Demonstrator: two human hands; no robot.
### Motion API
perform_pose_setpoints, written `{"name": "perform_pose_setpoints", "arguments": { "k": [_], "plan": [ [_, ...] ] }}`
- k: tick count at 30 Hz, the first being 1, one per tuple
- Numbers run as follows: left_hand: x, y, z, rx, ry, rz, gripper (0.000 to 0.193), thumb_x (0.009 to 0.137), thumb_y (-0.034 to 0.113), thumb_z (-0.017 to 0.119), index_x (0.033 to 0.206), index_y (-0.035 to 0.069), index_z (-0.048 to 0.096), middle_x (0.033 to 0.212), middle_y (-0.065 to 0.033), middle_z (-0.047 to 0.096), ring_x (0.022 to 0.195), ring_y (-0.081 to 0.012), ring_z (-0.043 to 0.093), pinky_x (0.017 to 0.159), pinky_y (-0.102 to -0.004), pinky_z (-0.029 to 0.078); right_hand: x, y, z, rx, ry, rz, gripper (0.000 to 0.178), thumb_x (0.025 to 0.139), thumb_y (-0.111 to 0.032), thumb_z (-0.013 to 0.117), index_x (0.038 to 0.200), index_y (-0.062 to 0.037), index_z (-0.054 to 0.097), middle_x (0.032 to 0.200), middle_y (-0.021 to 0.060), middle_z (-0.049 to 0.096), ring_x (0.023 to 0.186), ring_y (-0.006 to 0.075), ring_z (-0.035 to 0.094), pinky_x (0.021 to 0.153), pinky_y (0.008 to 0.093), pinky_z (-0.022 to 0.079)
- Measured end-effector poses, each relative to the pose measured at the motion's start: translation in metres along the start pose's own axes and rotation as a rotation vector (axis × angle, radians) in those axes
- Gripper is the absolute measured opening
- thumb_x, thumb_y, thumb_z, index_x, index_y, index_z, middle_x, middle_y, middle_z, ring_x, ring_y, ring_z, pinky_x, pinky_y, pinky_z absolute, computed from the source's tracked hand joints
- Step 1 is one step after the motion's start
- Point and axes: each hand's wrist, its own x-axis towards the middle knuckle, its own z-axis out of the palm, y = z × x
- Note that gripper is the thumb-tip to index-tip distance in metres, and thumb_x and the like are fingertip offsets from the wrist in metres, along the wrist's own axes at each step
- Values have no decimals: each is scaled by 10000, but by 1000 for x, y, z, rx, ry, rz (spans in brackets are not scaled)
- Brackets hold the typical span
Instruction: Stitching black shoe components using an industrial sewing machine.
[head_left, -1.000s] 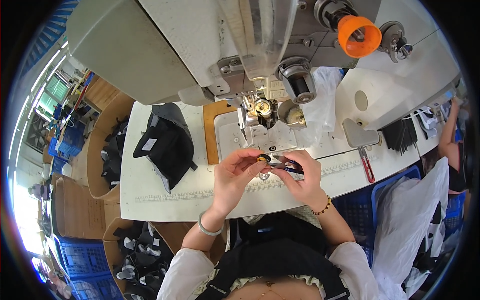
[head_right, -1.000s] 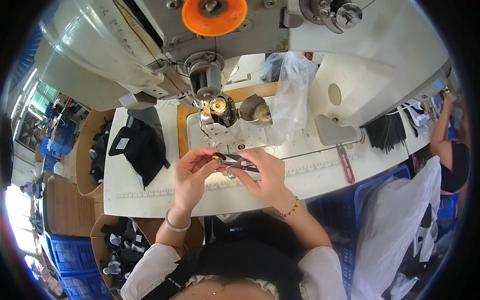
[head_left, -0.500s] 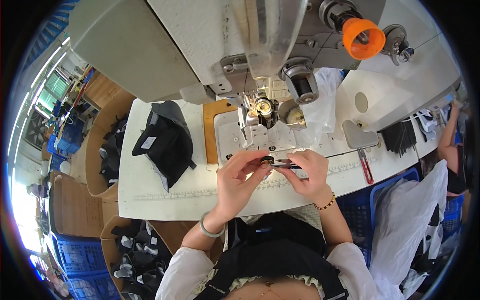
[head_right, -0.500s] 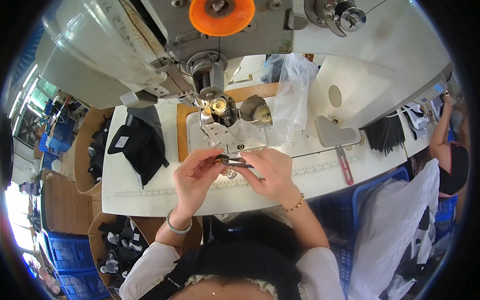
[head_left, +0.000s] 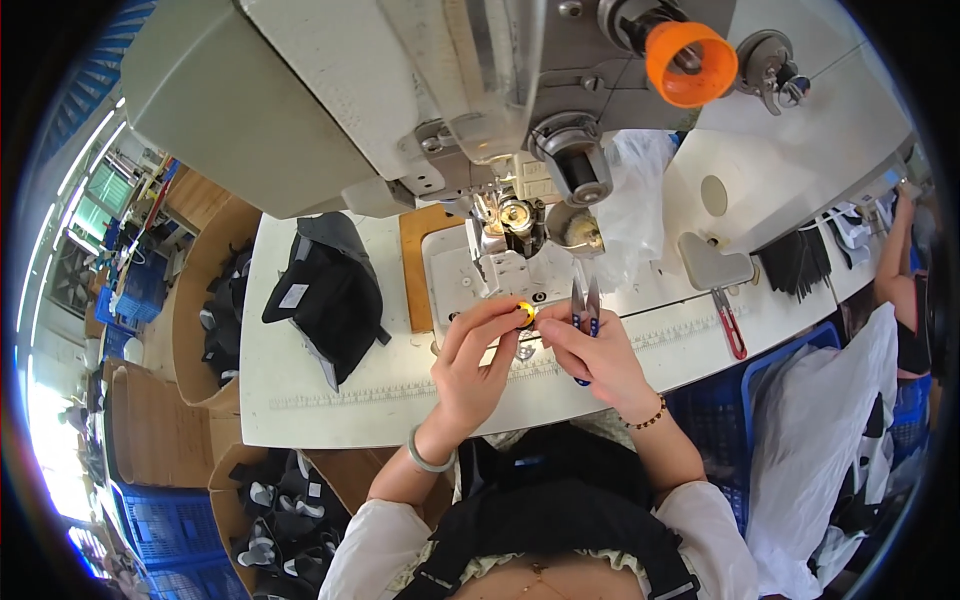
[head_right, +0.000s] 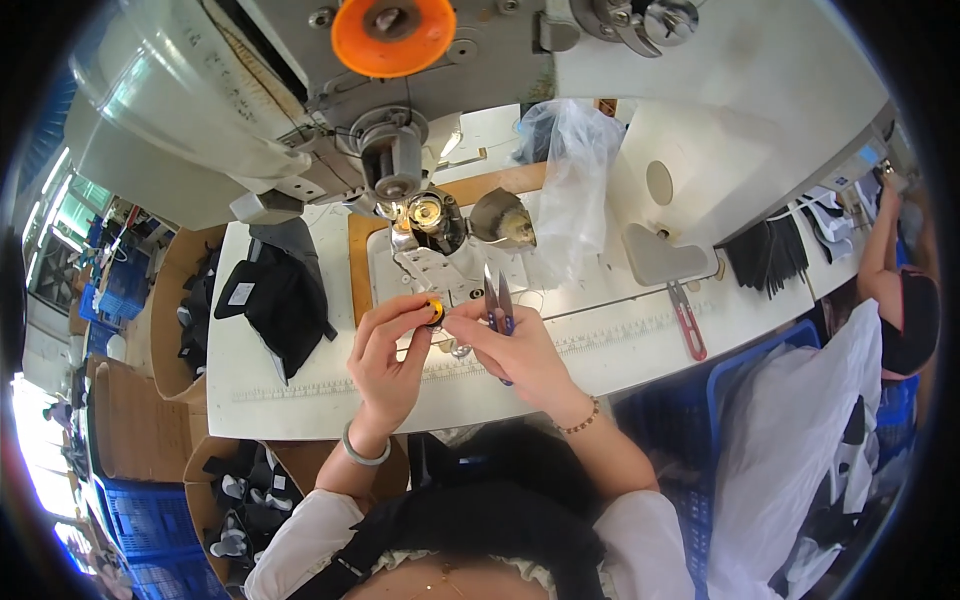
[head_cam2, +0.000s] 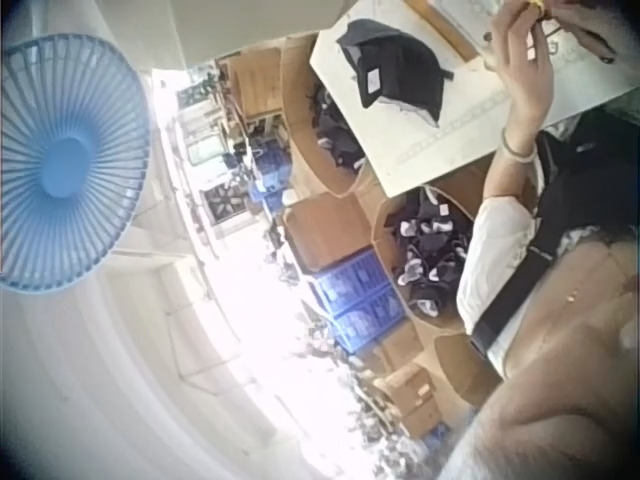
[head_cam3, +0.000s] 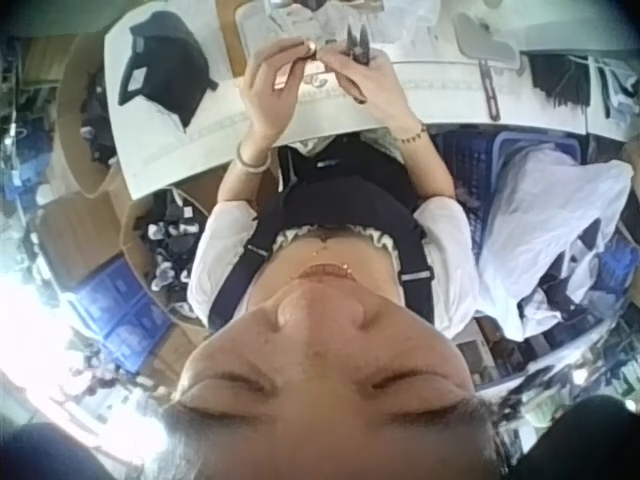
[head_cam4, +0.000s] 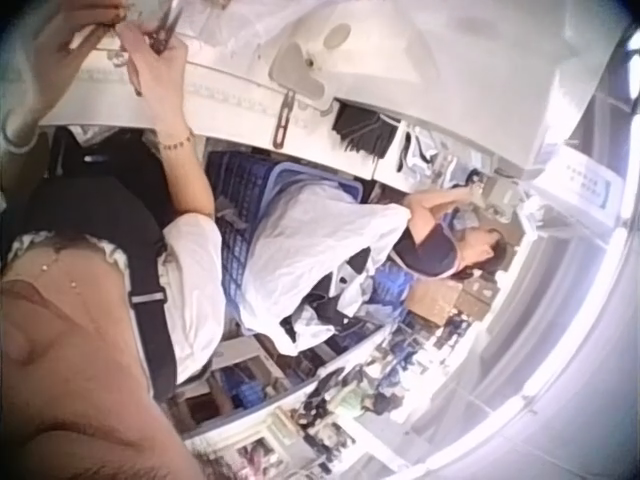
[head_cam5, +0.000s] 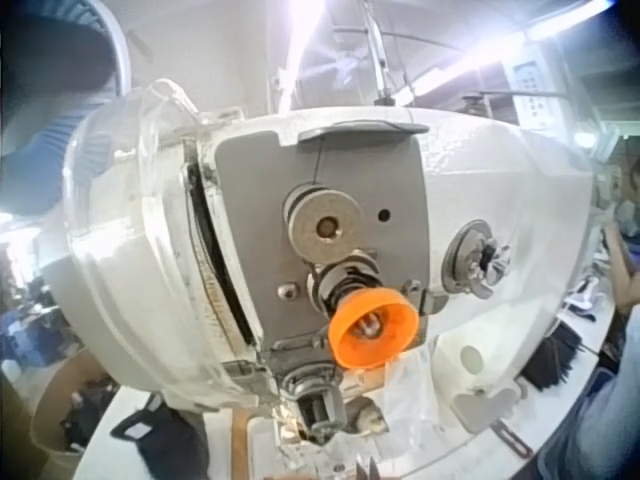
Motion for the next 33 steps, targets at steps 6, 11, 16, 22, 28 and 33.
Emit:
{"name": "perform_pose_setpoints", "arguments": {
  "k": [6,11,16,22,28,33],
  "plan": [
    [5,7,-3,138,-22,139,260,714,-111,625,959,-27,594,1029,-151,605,947,-232,609,764,-279,522,2,-9,4,-182,36,-95,118,810,-68,648,898,9,629,654,-36,532,461,3,362,407,175,251],
    [3,4,-5,3,-56,9,306,724,-99,637,1011,-1,595,1060,-138,593,905,-230,631,751,-285,534,1,-6,1,-427,58,-242,99,808,-65,647,870,11,630,663,-39,532,547,20,397,505,183,321],
    [12,8,-13,-107,-206,-178,278,756,-33,648,1026,-10,585,1022,-113,577,846,-196,645,706,-269,540,2,-8,-7,-733,11,-396,96,794,-89,635,840,-11,604,712,36,536,547,104,476,520,242,363],
    [13,11,-17,157,-279,-71,304,739,-51,646,1036,8,616,979,-90,565,791,-166,637,661,-244,529,-2,-7,-2,-1050,59,-646,172,706,-22,664,859,2,588,740,77,527,562,160,510,514,253,396],
    [12,8,-13,104,-212,-86,324,719,-37,672,1036,11,622,954,-86,580,732,-161,618,638,-253,495,3,-8,-3,-1209,76,-750,294,663,-52,678,919,-33,535,792,63,517,612,217,591,509,307,469],
    [11,3,-17,-20,-231,-49,306,721,-65,659,1020,-6,625,957,-94,588,751,-161,609,663,-246,495,14,-4,-12,-1170,201,-764,324,652,-64,697,932,-35,537,790,71,541,618,210,599,514,292,475]
  ]
}}
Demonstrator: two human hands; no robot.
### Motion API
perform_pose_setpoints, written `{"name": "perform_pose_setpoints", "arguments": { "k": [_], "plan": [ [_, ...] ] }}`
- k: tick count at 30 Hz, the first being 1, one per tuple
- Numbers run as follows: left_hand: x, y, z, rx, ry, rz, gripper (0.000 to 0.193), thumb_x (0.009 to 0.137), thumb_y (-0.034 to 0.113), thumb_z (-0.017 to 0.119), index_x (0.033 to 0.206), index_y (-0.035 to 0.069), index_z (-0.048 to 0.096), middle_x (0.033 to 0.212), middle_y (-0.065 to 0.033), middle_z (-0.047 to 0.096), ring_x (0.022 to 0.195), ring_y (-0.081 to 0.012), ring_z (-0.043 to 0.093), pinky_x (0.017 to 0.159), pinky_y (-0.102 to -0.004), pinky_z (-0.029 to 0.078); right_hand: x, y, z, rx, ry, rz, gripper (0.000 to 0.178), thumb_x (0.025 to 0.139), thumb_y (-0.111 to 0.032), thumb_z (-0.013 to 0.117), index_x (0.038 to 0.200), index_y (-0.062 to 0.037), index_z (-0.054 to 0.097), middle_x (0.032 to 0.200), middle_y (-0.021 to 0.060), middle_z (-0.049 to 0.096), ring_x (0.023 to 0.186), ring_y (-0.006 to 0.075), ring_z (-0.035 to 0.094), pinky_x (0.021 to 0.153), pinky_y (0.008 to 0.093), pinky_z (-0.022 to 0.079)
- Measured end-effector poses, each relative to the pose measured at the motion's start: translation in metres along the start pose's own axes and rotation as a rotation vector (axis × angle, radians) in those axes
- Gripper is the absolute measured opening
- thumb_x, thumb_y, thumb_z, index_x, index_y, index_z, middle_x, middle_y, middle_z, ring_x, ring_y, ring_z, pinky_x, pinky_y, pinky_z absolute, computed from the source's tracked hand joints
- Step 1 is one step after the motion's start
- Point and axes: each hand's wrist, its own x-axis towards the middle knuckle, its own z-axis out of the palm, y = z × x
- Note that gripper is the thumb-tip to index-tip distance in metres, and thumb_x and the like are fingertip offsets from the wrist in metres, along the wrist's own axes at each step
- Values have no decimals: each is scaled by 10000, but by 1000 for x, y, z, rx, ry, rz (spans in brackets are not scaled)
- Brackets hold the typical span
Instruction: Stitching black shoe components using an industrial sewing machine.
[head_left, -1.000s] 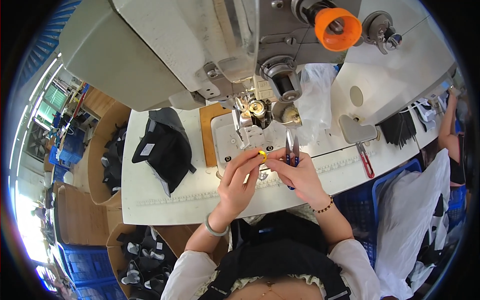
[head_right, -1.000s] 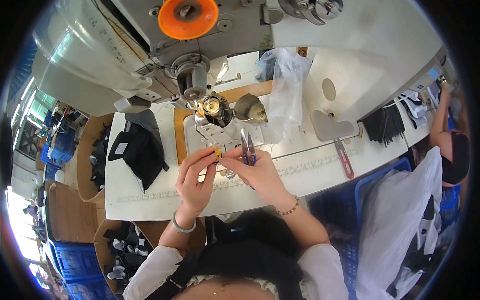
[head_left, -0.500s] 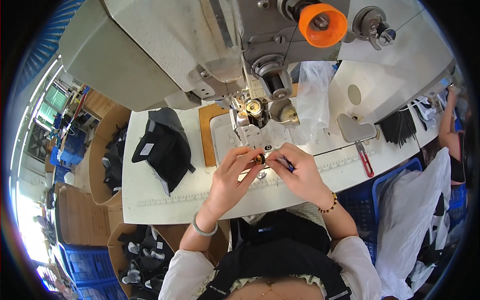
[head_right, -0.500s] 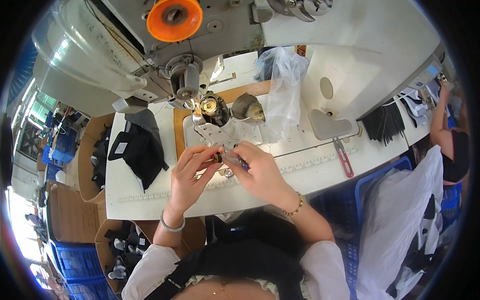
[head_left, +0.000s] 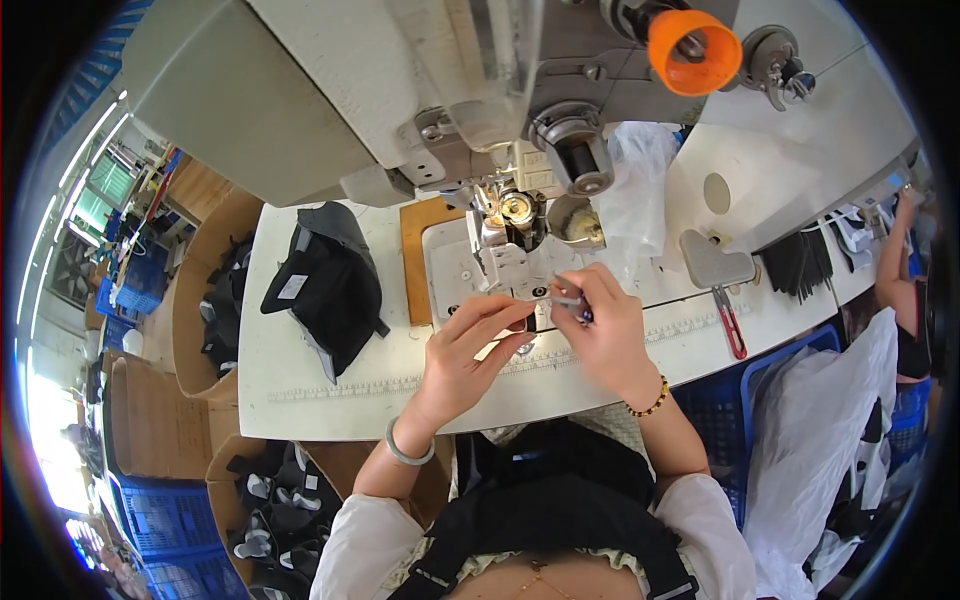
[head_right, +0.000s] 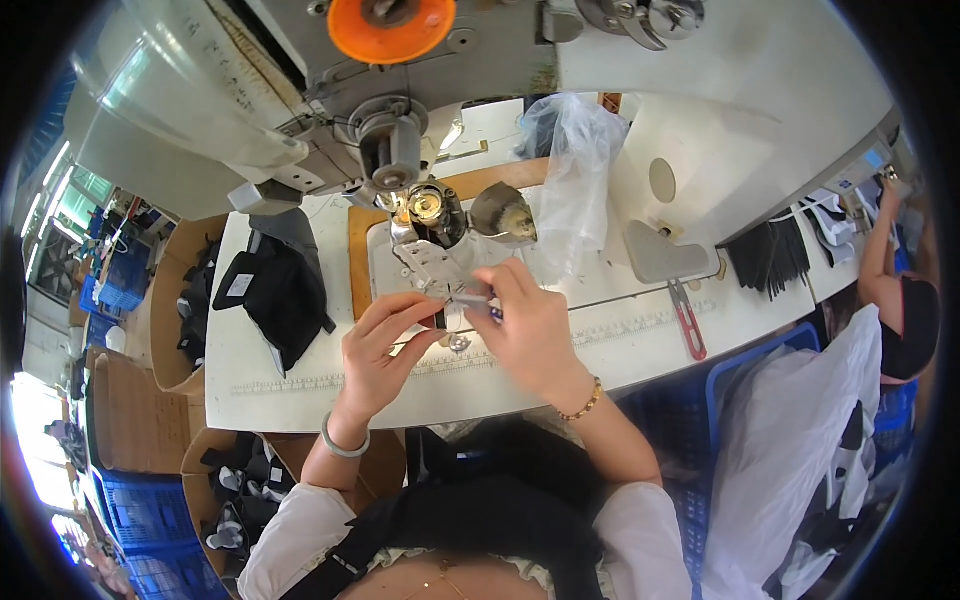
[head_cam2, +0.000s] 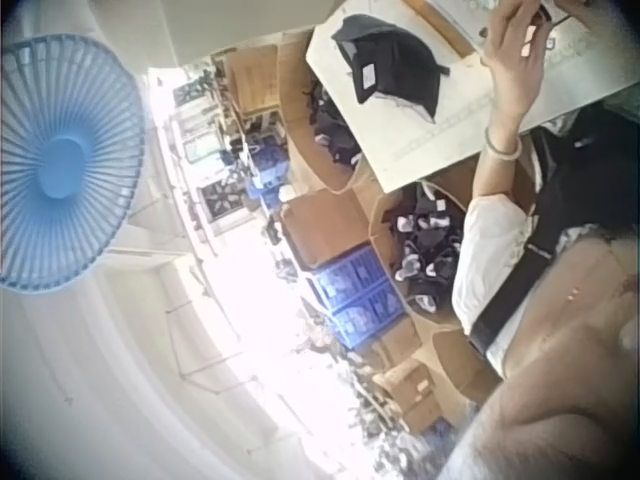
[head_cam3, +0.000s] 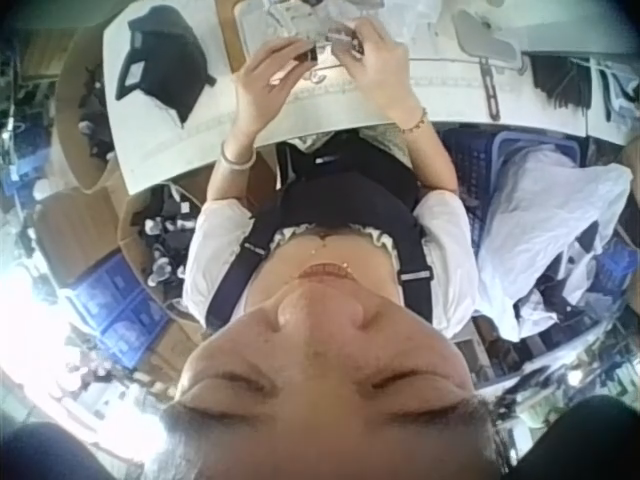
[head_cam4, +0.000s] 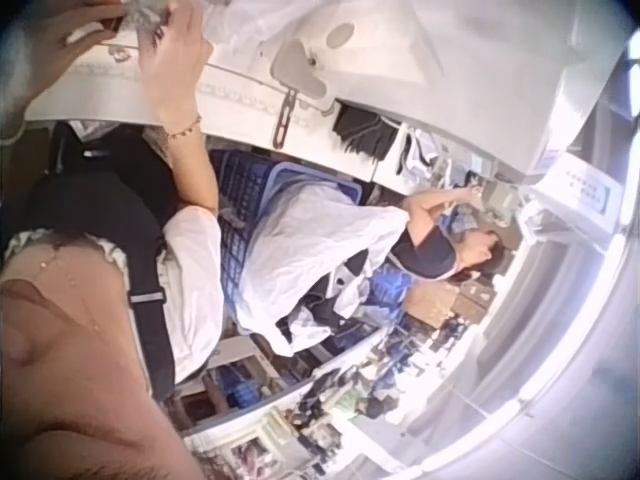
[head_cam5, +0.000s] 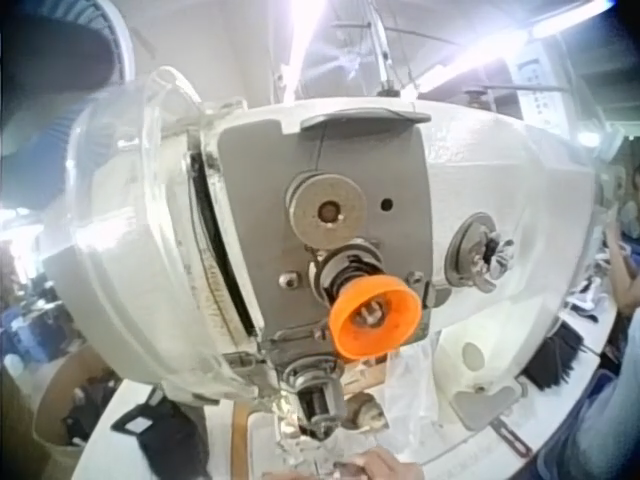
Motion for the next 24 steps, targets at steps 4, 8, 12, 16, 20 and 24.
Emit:
{"name": "perform_pose_setpoints", "arguments": {
  "k": [4,8,12,16,20,24],
  "plan": [
    [-6,-8,5,-211,180,-204,305,765,-27,656,1065,-28,602,969,-81,584,795,-148,613,689,-258,506,-3,-2,2,29,-21,40,259,682,-61,685,901,-29,550,790,66,552,585,191,581,515,270,461],
    [-6,-15,1,-568,208,-449,266,828,21,608,1082,-56,585,935,-76,602,816,-139,609,711,-256,506,-3,-6,-4,479,-149,316,126,737,-58,648,823,-12,568,708,1,519,539,88,480,501,203,382],
    [-10,-24,1,-1057,202,-677,267,887,99,545,1084,-79,570,882,-100,616,799,-157,611,731,-258,501,-4,-11,-7,648,-231,465,51,783,-41,631,790,-26,582,657,-69,471,572,9,397,506,179,311],
    [-11,-28,5,-963,241,-671,270,892,120,542,1073,-77,576,864,-116,623,755,-159,608,716,-265,498,-4,-9,-1,480,-281,319,40,793,-39,622,785,-29,584,637,-73,460,571,2,391,507,178,302],
    [-11,-18,5,-699,199,-615,261,887,116,550,1062,-75,583,848,-116,626,745,-153,601,710,-265,494,-4,-9,-2,729,-183,578,94,774,-71,642,829,-20,585,717,-45,518,596,7,412,514,172,340],
    [-11,-26,1,-864,236,-645,235,874,89,569,1055,-58,596,854,-116,638,736,-160,624,707,-252,511,-3,-12,-1,610,42,378,172,747,-51,674,891,-22,585,912,13,538,616,26,439,513,177,346]
  ]
}}
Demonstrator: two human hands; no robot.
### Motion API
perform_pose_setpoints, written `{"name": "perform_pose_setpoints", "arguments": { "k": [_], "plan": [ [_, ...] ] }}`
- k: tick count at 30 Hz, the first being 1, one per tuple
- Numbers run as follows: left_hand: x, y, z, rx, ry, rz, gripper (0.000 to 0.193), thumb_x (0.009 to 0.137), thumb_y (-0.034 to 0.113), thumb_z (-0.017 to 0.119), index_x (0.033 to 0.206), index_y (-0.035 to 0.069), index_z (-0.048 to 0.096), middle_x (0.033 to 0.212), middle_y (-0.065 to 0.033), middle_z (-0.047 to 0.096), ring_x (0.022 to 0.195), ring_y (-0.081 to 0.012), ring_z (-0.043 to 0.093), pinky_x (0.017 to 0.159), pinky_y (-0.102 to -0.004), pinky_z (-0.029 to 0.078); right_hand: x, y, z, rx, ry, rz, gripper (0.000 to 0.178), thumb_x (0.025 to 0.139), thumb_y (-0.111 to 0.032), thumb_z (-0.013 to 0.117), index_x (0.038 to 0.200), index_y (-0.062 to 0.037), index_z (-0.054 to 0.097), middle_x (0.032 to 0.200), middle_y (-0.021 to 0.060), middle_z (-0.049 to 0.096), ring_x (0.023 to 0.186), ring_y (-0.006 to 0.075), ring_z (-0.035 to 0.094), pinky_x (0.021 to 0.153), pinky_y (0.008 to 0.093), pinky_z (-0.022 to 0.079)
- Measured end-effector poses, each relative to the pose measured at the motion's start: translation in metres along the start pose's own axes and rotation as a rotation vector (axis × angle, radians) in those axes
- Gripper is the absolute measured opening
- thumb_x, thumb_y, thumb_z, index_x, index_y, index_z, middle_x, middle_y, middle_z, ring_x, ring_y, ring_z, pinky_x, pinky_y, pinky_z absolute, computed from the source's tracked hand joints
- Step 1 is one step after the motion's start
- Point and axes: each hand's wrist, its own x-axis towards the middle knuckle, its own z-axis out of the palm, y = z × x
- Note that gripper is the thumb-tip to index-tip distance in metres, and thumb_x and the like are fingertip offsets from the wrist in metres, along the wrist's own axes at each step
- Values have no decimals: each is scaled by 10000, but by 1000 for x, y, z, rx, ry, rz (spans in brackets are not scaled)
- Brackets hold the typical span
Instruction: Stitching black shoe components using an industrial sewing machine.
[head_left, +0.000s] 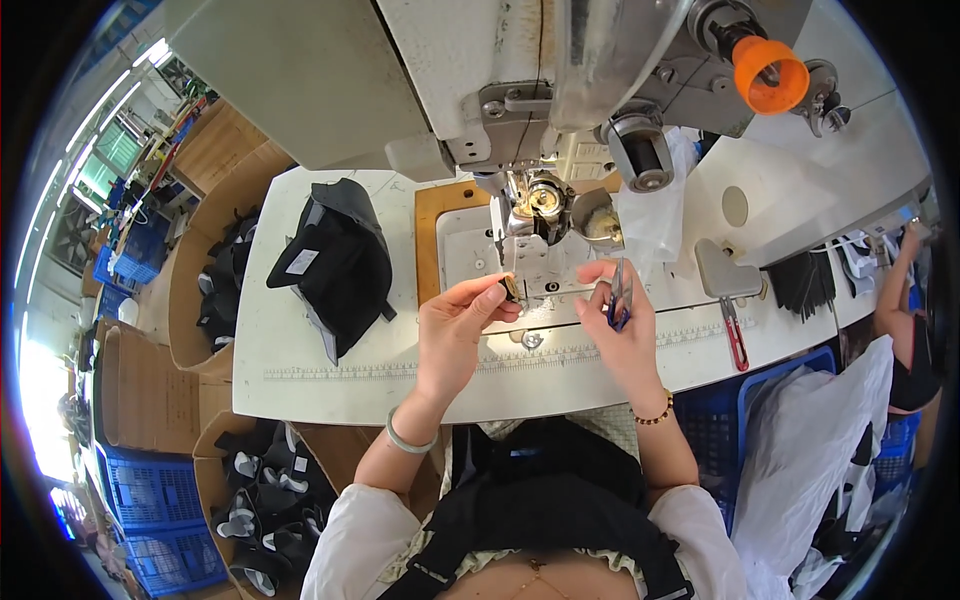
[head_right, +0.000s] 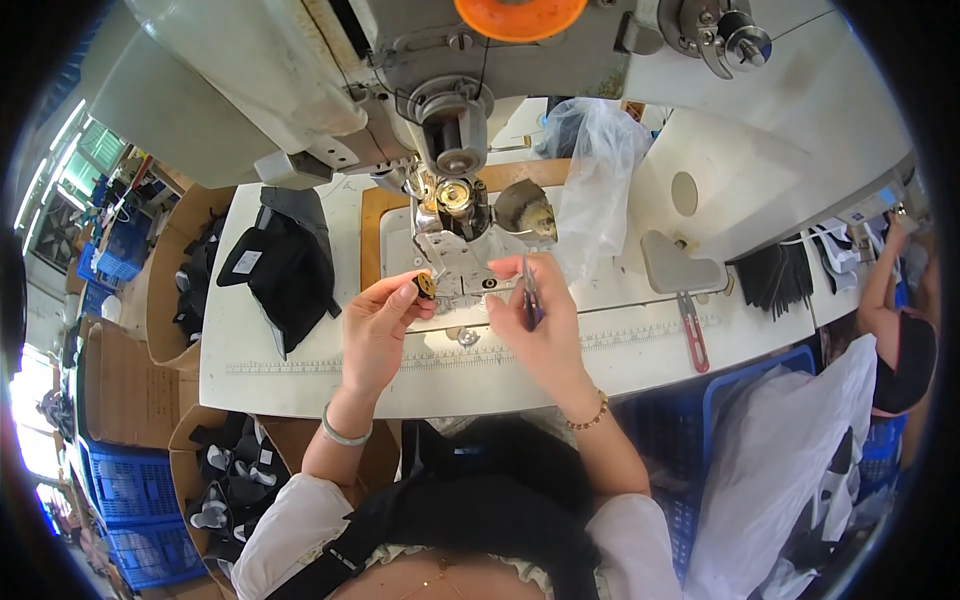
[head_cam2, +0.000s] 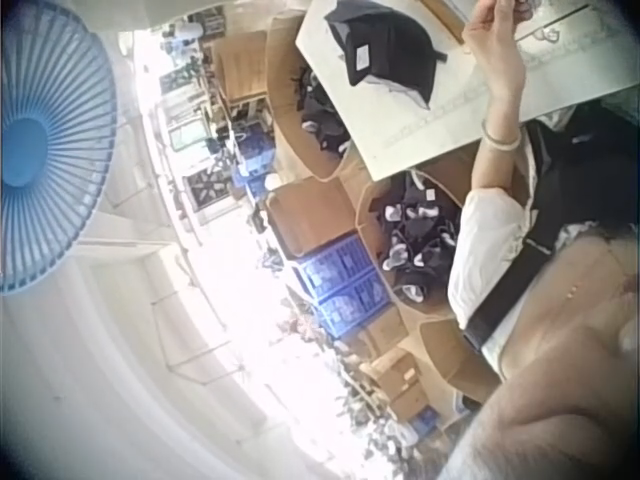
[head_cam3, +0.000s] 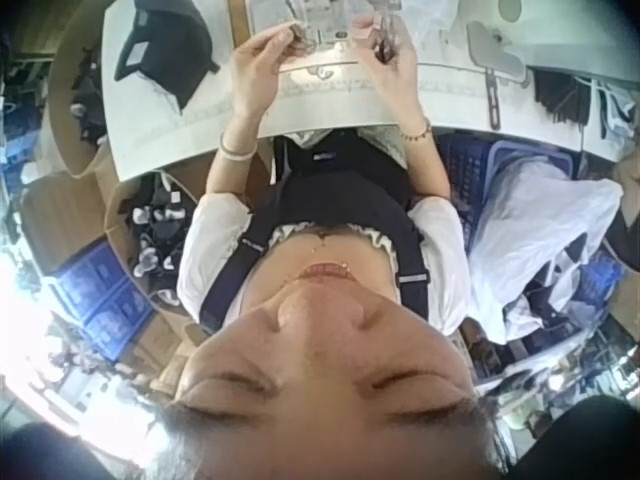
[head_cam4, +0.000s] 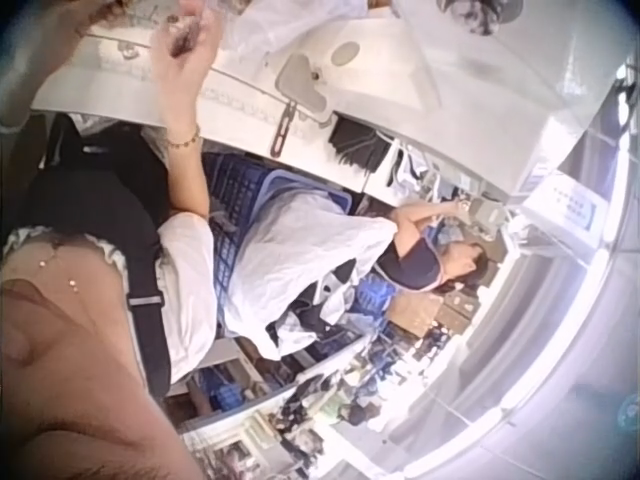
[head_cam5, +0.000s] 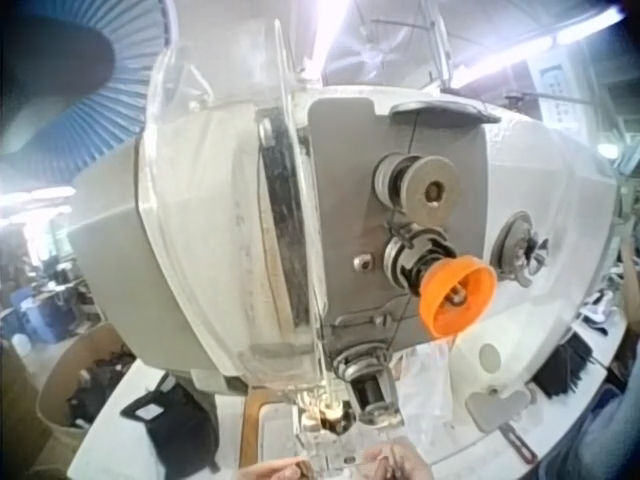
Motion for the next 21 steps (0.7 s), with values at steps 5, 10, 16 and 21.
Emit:
{"name": "perform_pose_setpoints", "arguments": {
  "k": [5,10,16,21],
  "plan": [
    [-2,1,6,-62,-35,-42,236,874,92,570,1052,-60,597,853,-129,640,741,-163,625,704,-258,514,0,3,15,-216,-112,-274,186,750,-24,675,912,-33,586,982,47,522,598,43,439,491,188,348],
    [0,1,4,-26,-22,-46,262,883,103,552,1057,-90,580,890,-141,633,761,-182,619,708,-277,516,0,0,5,399,-212,204,91,848,-116,598,870,-31,576,804,46,549,475,41,394,424,173,290],
    [0,4,4,-91,-47,-96,261,892,113,538,1054,-88,580,911,-148,634,797,-187,623,727,-274,517,10,10,-12,596,-113,190,167,897,-191,530,858,-29,531,744,47,539,429,36,340,397,174,244],
    [3,-2,0,-182,-42,-117,243,876,93,565,1046,-78,590,916,-136,636,819,-201,635,738,-282,526,3,8,-12,599,-111,135,159,896,-180,525,844,-30,518,724,45,516,429,28,330,381,183,216]
  ]
}}
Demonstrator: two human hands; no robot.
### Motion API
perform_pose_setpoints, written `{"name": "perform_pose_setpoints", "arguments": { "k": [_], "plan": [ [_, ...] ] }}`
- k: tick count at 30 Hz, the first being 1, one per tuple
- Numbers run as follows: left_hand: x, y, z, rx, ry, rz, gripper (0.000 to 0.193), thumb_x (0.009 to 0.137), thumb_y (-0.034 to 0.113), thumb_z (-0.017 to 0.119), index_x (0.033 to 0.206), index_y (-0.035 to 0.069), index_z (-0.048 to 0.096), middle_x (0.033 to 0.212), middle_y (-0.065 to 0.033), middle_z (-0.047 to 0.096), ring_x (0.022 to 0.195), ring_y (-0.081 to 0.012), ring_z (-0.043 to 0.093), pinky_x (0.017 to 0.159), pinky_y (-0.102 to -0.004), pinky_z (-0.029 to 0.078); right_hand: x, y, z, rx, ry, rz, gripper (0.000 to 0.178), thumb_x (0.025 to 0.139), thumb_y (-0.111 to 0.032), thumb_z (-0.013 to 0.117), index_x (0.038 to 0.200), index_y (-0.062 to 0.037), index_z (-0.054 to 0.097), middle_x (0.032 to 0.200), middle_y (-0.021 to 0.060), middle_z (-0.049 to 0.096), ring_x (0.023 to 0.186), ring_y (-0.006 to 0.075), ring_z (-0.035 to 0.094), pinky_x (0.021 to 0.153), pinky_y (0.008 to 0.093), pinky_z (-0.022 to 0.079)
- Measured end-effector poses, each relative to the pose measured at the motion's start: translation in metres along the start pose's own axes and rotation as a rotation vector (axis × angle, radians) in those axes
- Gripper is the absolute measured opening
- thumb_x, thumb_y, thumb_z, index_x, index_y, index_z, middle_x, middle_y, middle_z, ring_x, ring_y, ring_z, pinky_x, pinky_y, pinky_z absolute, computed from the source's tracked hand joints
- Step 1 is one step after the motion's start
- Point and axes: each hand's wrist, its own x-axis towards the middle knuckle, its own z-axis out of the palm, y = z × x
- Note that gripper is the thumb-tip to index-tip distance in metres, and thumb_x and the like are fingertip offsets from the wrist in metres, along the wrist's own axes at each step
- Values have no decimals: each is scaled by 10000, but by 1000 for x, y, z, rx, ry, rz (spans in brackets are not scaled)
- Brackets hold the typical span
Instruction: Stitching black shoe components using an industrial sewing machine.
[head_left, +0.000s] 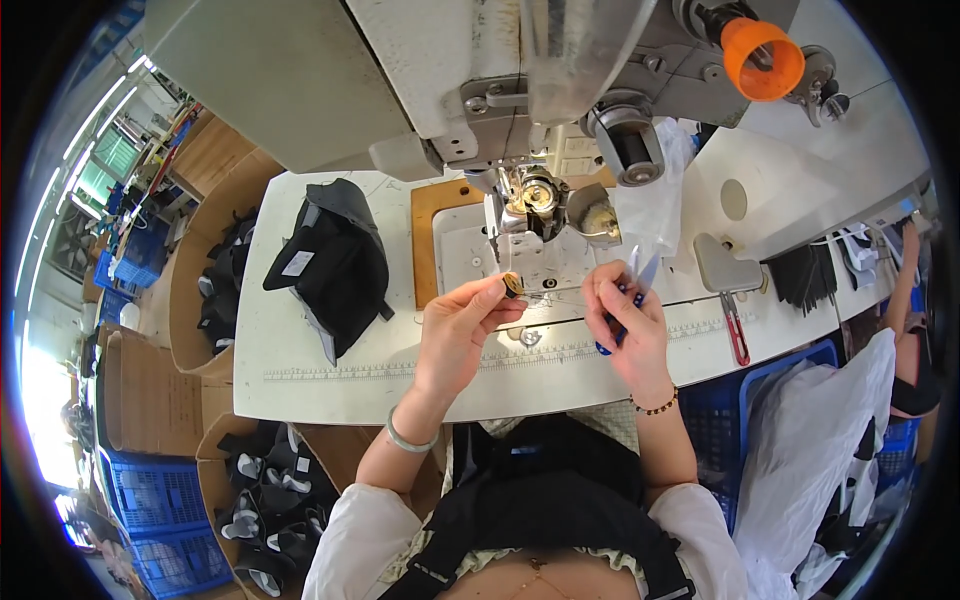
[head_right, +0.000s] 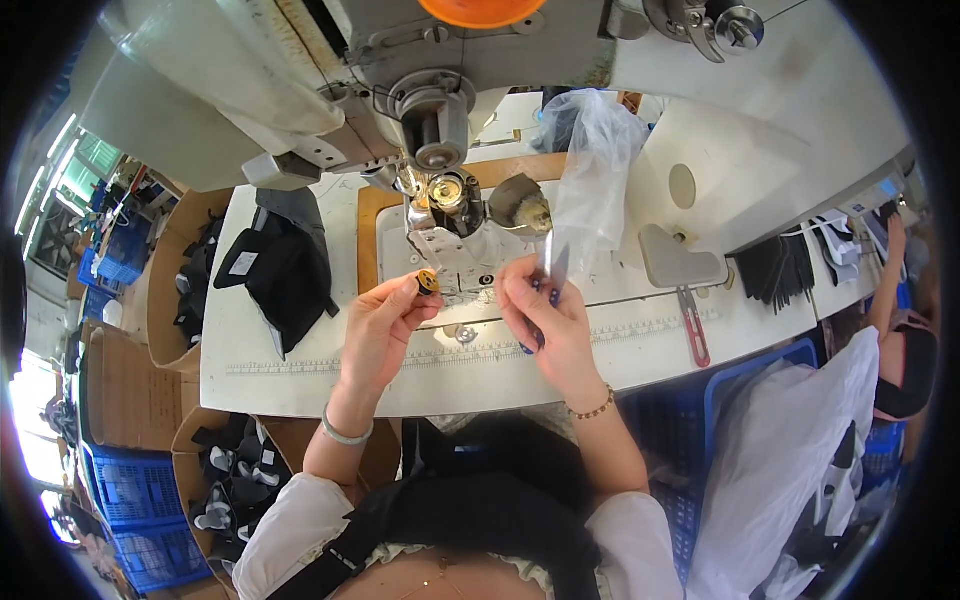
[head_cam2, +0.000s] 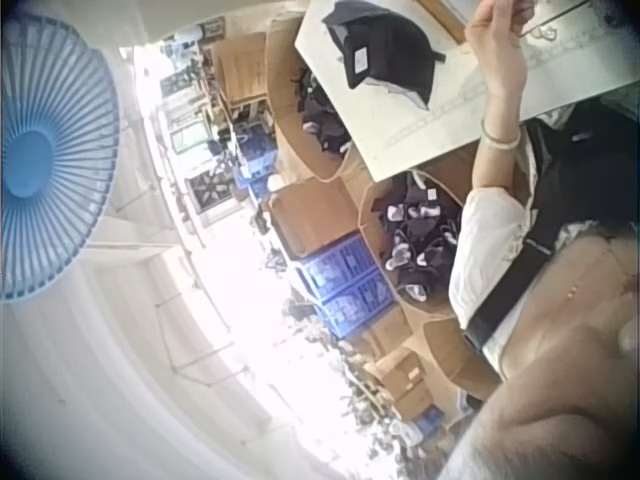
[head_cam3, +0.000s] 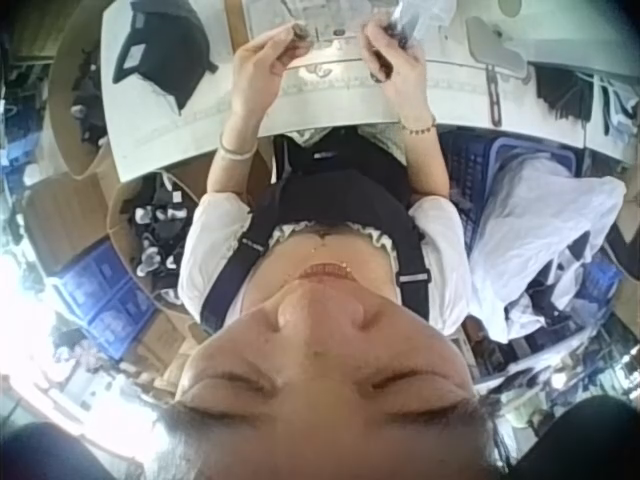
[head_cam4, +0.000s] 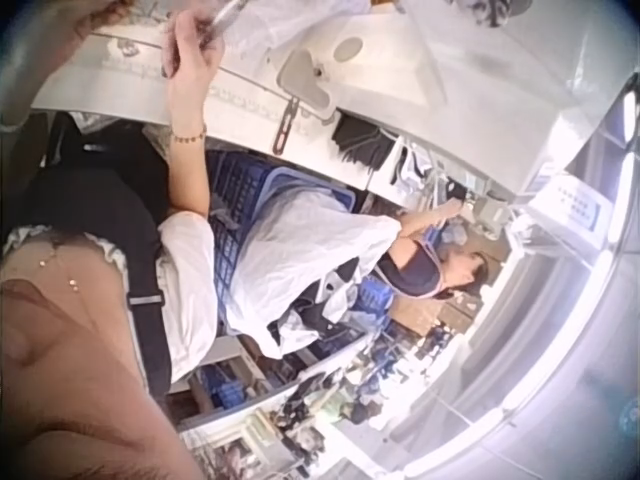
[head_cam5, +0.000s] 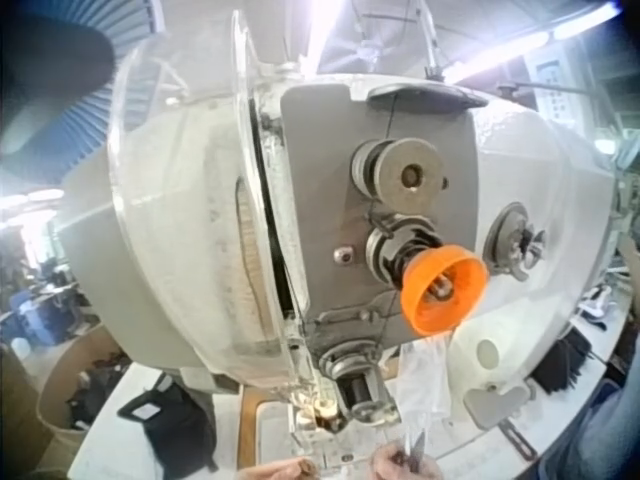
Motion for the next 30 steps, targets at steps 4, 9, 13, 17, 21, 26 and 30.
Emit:
{"name": "perform_pose_setpoints", "arguments": {
  "k": [4,9,13,17,21,26,30],
  "plan": [
    [-1,-2,3,179,55,76,234,864,71,578,1047,-75,590,903,-125,640,785,-180,640,729,-260,521,2,1,-8,151,-150,123,173,885,-188,535,837,-29,490,714,36,473,426,34,325,379,184,221],
    [-5,2,11,362,69,186,242,857,82,596,1050,-64,593,870,-112,647,765,-159,638,721,-239,511,0,-1,-5,240,-163,182,168,864,-158,560,873,4,517,639,3,421,433,32,325,380,184,218],
    [-4,3,8,343,79,167,237,853,74,601,1049,-59,596,856,-114,648,759,-153,638,707,-229,506,-2,-6,10,-490,-97,119,207,800,-147,652,974,-48,603,536,-61,389,432,27,307,411,208,227],
    [-7,6,13,333,89,162,208,860,52,575,1022,-75,603,847,-128,643,742,-162,633,700,-255,516,-4,-5,23,-920,-88,19,166,777,-135,679,925,-73,639,538,-66,373,464,39,276,439,218,247],
    [-10,10,20,422,70,194,217,853,41,585,1034,-79,593,864,-116,637,767,-155,632,712,-240,508,-5,13,13,-866,-70,-106,155,791,-149,672,911,-57,639,525,-67,358,464,39,277,440,217,238],
    [-18,10,23,455,-1,235,230,848,16,585,1053,-87,579,913,-110,626,808,-155,630,732,-230,499,-2,0,5,-107,-72,274,123,845,-147,616,832,-26,598,518,-62,391,399,30,293,388,213,195],
    [-11,6,21,265,-12,112,230,867,55,562,1045,-89,579,910,-125,622,768,-168,624,721,-264,502,0,9,0,195,-242,420,179,851,-178,584,815,-31,488,504,-65,301,385,25,257,357,189,194]
  ]
}}
